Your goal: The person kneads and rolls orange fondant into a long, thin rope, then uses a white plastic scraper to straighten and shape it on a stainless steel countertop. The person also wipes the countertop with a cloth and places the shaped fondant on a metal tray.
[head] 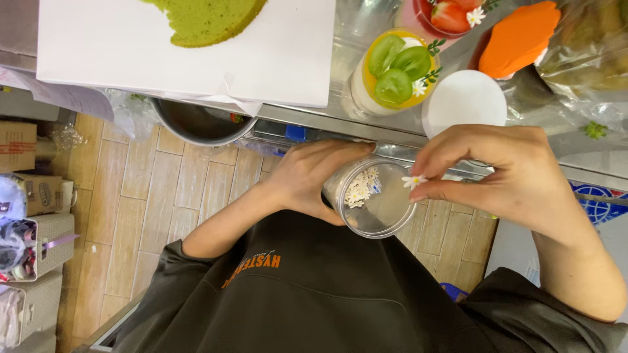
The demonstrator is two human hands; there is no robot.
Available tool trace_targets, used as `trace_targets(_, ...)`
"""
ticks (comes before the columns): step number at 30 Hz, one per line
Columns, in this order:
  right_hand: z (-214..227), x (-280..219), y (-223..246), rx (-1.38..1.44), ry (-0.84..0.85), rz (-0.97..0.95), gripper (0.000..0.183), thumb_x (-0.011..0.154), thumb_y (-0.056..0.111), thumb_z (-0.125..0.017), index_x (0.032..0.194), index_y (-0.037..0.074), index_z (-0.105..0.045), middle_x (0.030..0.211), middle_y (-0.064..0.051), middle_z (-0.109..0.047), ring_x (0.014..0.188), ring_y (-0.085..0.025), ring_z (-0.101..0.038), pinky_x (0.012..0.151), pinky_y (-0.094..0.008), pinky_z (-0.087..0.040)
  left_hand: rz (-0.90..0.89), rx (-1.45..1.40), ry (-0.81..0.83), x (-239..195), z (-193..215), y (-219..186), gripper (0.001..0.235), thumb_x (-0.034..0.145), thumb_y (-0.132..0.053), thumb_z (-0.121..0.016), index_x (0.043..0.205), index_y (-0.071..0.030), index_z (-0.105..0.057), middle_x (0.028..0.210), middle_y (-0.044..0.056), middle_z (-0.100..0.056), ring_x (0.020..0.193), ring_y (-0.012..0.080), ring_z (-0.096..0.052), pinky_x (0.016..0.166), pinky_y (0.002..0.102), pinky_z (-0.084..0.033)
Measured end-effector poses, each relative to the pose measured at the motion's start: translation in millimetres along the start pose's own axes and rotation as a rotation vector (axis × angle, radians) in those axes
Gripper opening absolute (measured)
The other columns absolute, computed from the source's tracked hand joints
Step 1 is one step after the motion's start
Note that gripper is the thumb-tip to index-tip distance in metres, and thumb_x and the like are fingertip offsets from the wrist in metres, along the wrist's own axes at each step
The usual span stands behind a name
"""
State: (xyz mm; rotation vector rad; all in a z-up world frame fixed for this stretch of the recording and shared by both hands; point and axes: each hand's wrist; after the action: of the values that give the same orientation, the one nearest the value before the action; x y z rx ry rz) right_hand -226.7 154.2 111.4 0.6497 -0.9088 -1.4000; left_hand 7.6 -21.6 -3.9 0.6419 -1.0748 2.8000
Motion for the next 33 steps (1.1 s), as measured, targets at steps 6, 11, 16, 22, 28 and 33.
trace_targets(6,10.4,8.2,10.1,-0.03,-0.024,0.072,0.018,0.078,0.001,-0.08,0.094,0.004,-0.076,0.102,-0.007,-0.078,0.092,-0.016,-0.078,0.08,-0.028,-0.063,0.031,-0.005,-0.005,-1.5,2.8,-3.4,0.103,0.058,-0.044,-0.095,0.143,-0.005,-0.052,0.145,0.011,-0.062,0.124,0.0325,-0.067,0.106,0.044,-0.055)
trace_targets(11,48.9,29.6,22.5,-0.216,-0.13,0.196,0.018,0.085,-0.007,-0.073,0.101,0.001,-0.074,0.108,-0.016,-0.071,0.097,-0.023,-0.072,0.087,-0.032,-0.06,0.047,0.008,-0.035,-4.4,4.4,-4.7,0.103,0.057,-0.044,-0.095,0.143,-0.005,-0.052,0.143,0.011,-0.063,0.124,0.0328,-0.067,0.105,0.043,-0.055)
trace_targets(16,76.9,79.2,18.8,-0.167,-0.166,0.165,0.025,0.092,0.001,-0.076,0.115,0.001,-0.068,0.108,-0.009,-0.071,0.1,-0.016,-0.07,0.093,-0.029,-0.058,0.084,0.013,-0.053,-8.4,0.5,-4.2,0.103,0.056,-0.044,-0.095,0.143,-0.006,-0.053,0.142,0.012,-0.064,0.122,0.0327,-0.068,0.106,0.043,-0.055)
trace_targets(22,80.8,124.3,10.2,-0.448,0.048,0.208,0.017,0.09,0.009,-0.081,0.107,0.007,-0.078,0.099,-0.008,-0.074,0.088,-0.017,-0.072,0.077,-0.03,-0.057,0.12,0.004,-0.057,-10.0,-4.9,1.0,0.104,0.056,-0.044,-0.095,0.143,-0.006,-0.052,0.141,0.013,-0.065,0.12,0.0347,-0.068,0.105,0.044,-0.054)
trace_targets(28,81.2,140.7,2.8,-0.438,0.181,0.258,0.02,0.082,0.011,-0.079,0.102,0.008,-0.079,0.091,-0.007,-0.075,0.081,-0.021,-0.07,0.071,-0.033,-0.055,0.168,0.014,-0.031,-9.2,-13.5,8.2,0.101,0.057,-0.05,-0.094,0.141,-0.007,-0.055,0.133,0.015,-0.068,0.119,0.0357,-0.068,0.104,0.045,-0.054)
trace_targets(33,73.4,150.5,-2.7,-0.488,0.246,0.215,0.02,0.077,0.013,-0.079,0.096,0.011,-0.082,0.084,-0.005,-0.075,0.08,-0.023,-0.069,0.078,-0.038,-0.054,0.204,0.048,-0.001,-7.3,-18.2,22.2,0.099,0.059,-0.06,-0.091,0.135,-0.006,-0.059,0.117,0.016,-0.071,0.109,0.0357,-0.071,0.097,0.044,-0.056)
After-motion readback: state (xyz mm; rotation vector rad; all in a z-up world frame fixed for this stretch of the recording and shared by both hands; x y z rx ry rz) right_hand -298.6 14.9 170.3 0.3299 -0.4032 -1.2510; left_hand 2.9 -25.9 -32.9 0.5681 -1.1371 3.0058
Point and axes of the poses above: each hand's wrist, its own x-axis towards the middle knuckle, its own z-axis out of the back of the hand, y = z × x
